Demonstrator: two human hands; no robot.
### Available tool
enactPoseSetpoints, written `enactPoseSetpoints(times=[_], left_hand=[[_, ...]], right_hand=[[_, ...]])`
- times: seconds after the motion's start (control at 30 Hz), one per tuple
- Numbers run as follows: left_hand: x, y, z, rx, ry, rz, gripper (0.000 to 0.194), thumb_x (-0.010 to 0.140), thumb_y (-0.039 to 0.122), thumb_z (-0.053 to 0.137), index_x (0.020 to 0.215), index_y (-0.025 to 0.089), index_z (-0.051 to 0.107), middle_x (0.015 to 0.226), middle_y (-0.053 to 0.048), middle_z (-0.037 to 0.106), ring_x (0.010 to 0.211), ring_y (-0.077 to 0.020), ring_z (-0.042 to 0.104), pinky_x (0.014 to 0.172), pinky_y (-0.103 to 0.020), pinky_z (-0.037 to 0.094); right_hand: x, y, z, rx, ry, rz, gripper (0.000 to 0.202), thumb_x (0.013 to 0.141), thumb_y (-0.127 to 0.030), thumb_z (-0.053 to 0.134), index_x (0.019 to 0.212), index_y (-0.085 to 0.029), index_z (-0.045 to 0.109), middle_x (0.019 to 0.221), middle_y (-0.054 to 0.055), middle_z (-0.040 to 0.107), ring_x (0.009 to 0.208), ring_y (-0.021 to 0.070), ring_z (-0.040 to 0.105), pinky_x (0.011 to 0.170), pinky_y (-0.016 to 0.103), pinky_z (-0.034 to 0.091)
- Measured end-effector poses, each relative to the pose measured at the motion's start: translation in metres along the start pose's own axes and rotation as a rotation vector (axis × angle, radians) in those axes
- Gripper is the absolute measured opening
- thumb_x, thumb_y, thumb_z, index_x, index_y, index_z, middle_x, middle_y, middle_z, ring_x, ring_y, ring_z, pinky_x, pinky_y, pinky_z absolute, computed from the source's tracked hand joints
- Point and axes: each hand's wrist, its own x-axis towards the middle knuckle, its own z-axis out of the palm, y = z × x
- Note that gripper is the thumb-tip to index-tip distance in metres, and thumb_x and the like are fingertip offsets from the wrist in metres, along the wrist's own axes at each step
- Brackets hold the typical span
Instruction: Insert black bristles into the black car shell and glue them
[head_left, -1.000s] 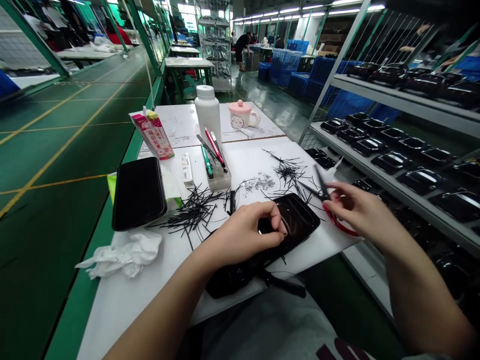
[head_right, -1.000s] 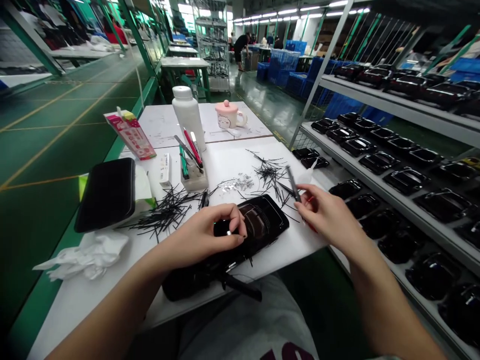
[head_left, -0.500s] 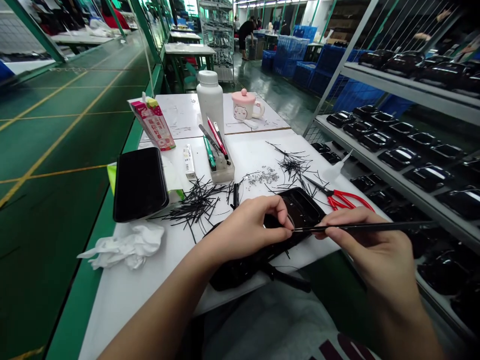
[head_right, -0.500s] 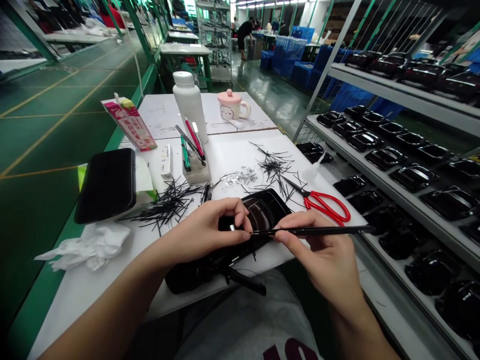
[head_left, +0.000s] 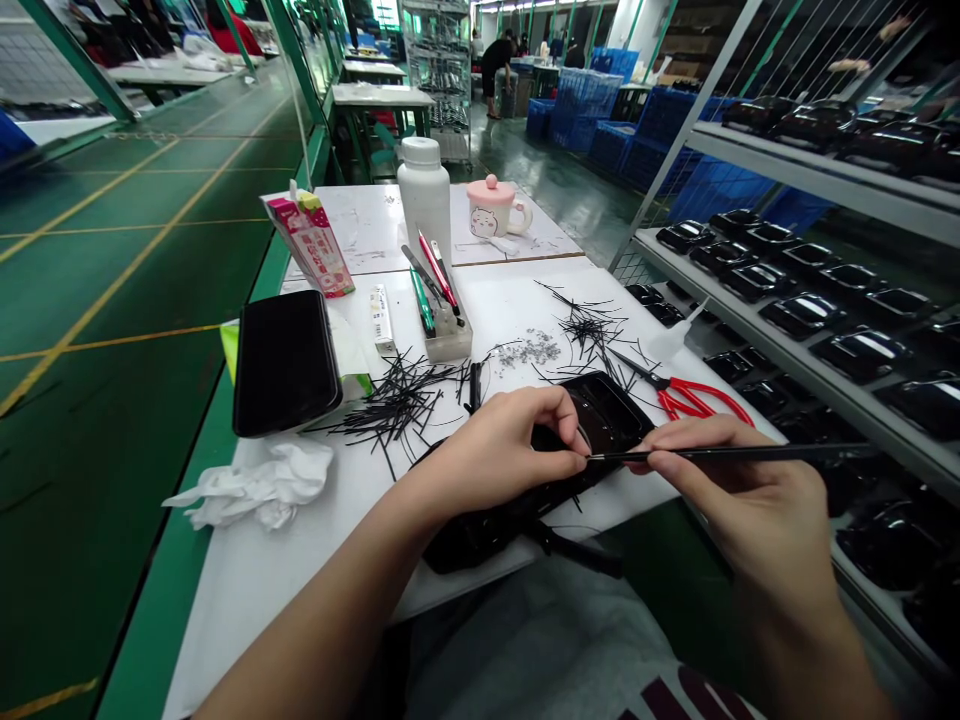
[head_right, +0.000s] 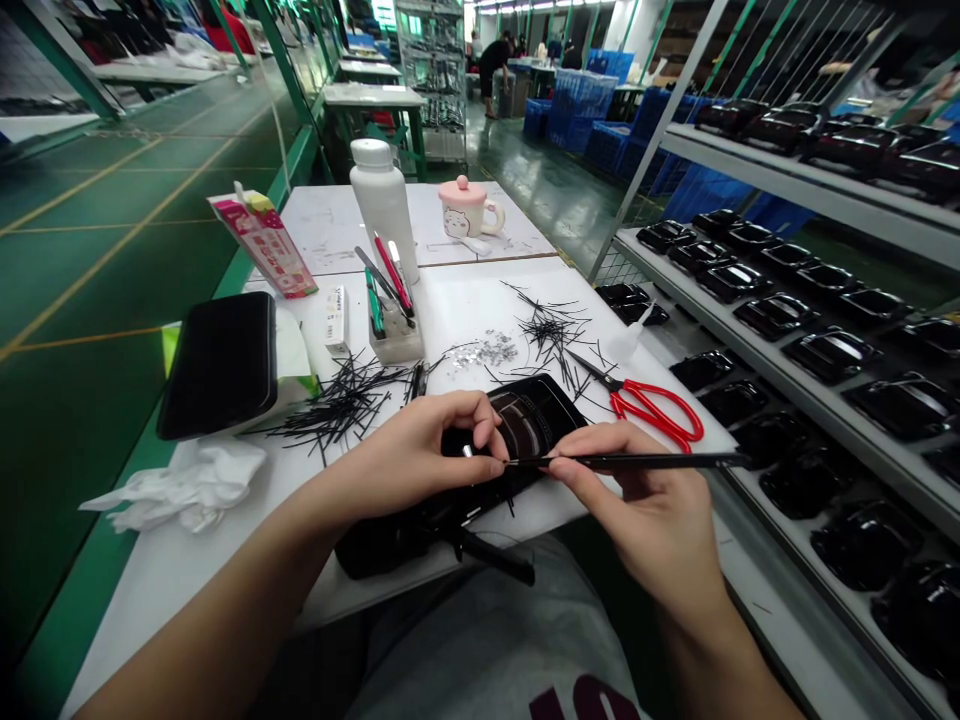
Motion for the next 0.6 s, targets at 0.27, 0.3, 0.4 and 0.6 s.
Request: enactPoseSetpoints(times=[0.27,0.3,0.4,0.6], left_hand=[[-0.002,0.004,0.000,-0.013,-0.013,0.025,0.023,0.078,0.004,0.063,0.076,0.021,0.048,0.089,0.001,0.072,0.089,-0.0152,0.066,0.081,-0.026,0.048],[-0.002,0.005,0.000,-0.016,0.005,0.034,0.023,0.077,0.003,0.062,0.077,0.021,0.049,0.091,0.001,0.071,0.091,-0.0154,0.065,0.083,-0.026,0.047],[0.000,0.003,-0.003,-0.023,0.108,0.051,0.019,0.078,0.003,0.057,0.079,0.021,0.052,0.096,0.000,0.068,0.099,-0.0164,0.062,0.092,-0.028,0.044],[0.007,-0.006,0.000,-0.053,0.258,0.025,0.019,0.077,0.003,0.051,0.079,0.022,0.051,0.097,-0.001,0.068,0.103,-0.0183,0.061,0.099,-0.034,0.042]], right_hand=[[-0.007,0.002,-0.004,0.013,-0.057,-0.032,0.010,0.089,-0.019,0.077,0.089,-0.030,0.076,0.089,-0.001,0.078,0.094,0.0215,0.074,0.095,0.038,0.061],[-0.009,0.004,-0.006,0.016,-0.090,-0.063,0.011,0.089,-0.019,0.077,0.088,-0.030,0.076,0.088,-0.001,0.078,0.097,0.0219,0.072,0.099,0.040,0.059],[-0.017,0.011,-0.007,-0.018,-0.178,-0.119,0.012,0.089,-0.019,0.077,0.088,-0.030,0.076,0.086,-0.001,0.078,0.095,0.0214,0.065,0.099,0.041,0.055],[-0.032,0.024,0.007,0.006,-0.199,-0.175,0.019,0.087,-0.011,0.073,0.091,-0.030,0.074,0.086,-0.001,0.078,0.084,0.0205,0.062,0.108,0.053,0.050]])
